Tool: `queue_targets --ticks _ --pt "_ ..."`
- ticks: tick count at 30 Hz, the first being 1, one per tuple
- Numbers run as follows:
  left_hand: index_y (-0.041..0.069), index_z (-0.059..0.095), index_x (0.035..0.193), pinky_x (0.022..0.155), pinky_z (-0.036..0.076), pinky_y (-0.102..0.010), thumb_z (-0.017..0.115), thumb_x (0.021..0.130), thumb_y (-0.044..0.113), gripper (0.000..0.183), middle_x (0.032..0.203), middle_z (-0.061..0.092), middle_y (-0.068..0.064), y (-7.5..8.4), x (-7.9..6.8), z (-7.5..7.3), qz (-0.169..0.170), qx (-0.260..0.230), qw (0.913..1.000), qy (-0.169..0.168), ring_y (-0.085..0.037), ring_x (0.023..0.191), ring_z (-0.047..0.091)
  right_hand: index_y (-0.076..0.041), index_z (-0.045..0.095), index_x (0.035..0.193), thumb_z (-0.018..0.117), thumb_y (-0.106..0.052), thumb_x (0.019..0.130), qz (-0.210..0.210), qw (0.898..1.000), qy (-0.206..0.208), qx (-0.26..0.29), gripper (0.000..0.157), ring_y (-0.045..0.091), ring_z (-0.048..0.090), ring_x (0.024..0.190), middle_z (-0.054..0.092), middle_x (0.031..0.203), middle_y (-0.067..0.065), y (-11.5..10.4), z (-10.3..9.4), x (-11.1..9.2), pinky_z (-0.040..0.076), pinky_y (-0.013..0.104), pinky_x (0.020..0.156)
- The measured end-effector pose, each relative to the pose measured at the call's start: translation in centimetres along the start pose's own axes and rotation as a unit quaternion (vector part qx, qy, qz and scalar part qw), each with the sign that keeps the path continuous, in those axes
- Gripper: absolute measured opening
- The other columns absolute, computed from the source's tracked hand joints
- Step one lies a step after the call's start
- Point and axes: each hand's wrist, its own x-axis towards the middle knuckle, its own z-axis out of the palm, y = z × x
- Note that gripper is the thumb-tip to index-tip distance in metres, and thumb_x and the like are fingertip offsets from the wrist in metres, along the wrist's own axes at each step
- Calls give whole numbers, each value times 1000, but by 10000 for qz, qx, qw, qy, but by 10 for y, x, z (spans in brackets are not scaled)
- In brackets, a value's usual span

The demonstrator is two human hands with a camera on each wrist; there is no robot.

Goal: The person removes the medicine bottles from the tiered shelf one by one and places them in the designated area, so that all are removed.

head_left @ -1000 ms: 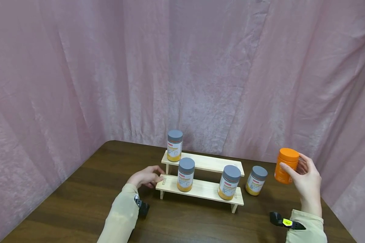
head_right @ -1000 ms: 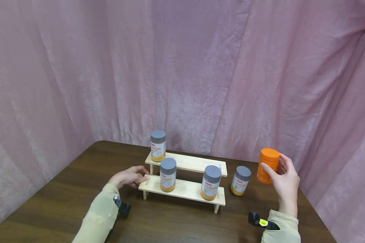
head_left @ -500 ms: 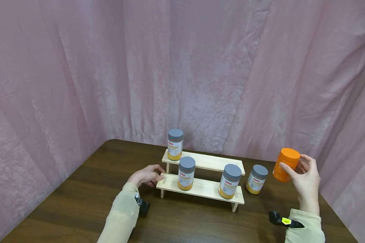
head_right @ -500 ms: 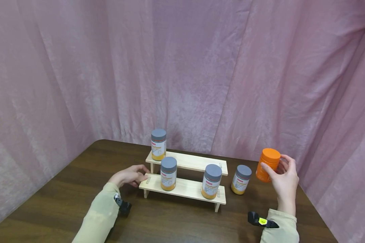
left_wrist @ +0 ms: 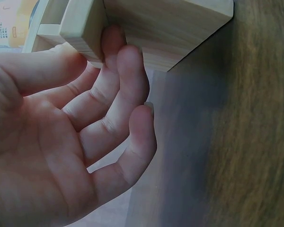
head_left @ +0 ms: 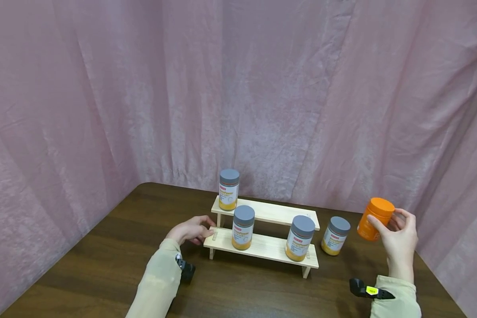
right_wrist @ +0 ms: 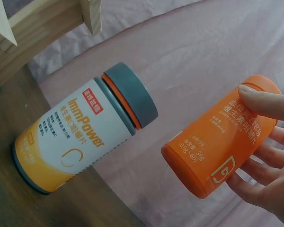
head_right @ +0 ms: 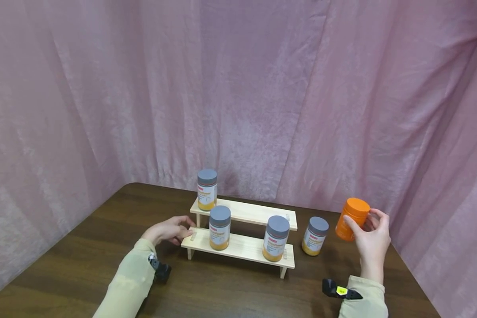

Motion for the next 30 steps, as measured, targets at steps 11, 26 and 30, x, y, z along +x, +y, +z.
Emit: queue_targets --ticks 11,26,30 --pt "5 55 118 67 50 -33 62 91 15 30 90 66 -9 -2 1 0 -22 54 10000 0 -21 77 61 -31 43 118 81 -18 78 30 9983 -9 580 57 -13 52 82 52 91 -30 13 4 3 40 1 70" --pt "3 54 118 65 49 -31 62 91 15 30 83 63 -3 1 -2 -1 43 -16 10000 -54 -17 73 60 -14 41 137 78 -19 81 268 9981 -544 129 67 -16 49 79 48 88 -33 29 3 6 38 2 71" --pt "3 54 118 66 49 -31 62 91 15 31 84 63 -4 1 -2 -1 65 17 9999 -85 -18 74 60 -11 36 143 78 -22 82 364 9963 -771 -93 75 -15 47 82 49 98 -28 33 3 7 38 2 71"
